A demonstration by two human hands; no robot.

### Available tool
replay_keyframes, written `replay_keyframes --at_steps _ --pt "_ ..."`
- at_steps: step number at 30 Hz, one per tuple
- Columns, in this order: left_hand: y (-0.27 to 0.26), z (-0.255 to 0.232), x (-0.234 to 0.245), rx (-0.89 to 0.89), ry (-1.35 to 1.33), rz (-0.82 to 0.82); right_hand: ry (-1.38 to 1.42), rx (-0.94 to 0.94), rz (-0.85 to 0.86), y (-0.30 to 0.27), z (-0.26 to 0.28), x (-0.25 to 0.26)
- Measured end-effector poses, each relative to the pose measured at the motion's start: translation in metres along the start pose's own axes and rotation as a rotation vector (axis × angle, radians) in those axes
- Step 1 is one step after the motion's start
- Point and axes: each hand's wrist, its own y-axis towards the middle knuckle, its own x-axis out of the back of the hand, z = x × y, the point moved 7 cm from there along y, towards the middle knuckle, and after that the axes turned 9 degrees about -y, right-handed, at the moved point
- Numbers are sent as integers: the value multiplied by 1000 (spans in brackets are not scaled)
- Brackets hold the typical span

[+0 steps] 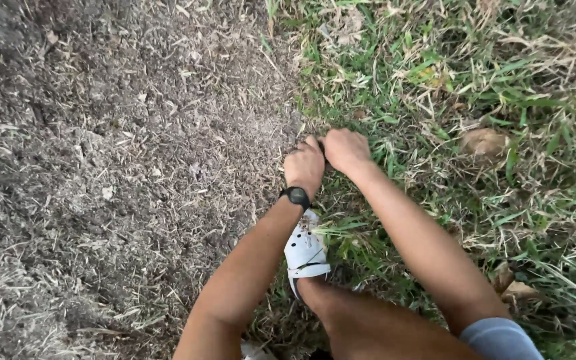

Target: Pulling weeds and grass by hand from a patch of ground

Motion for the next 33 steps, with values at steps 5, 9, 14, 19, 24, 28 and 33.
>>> replay_keyframes --at_steps 5,9,14,19,24,28,33 --pt "-1 6 -17 -10 14 180 229 -49 -79 1 -8 -14" --pt "2 10 -29 -113 -225 308 467 -96 -192 16 -29 -47" --pt "6 16 -4 -154 -273 458 689 -167 -354 5 -40 -45" --pt "17 29 -40 -226 -291 686 916 -235 -402 -12 -77 -35" --pt "31 35 -28 -241 -463 803 747 -319 -624 -51 -137 58" --pt "39 27 17 -44 -817 863 380 -286 -734 -49 -148 93" --pt "39 14 24 51 -356 698 -129 286 -492 -37 -43 47"
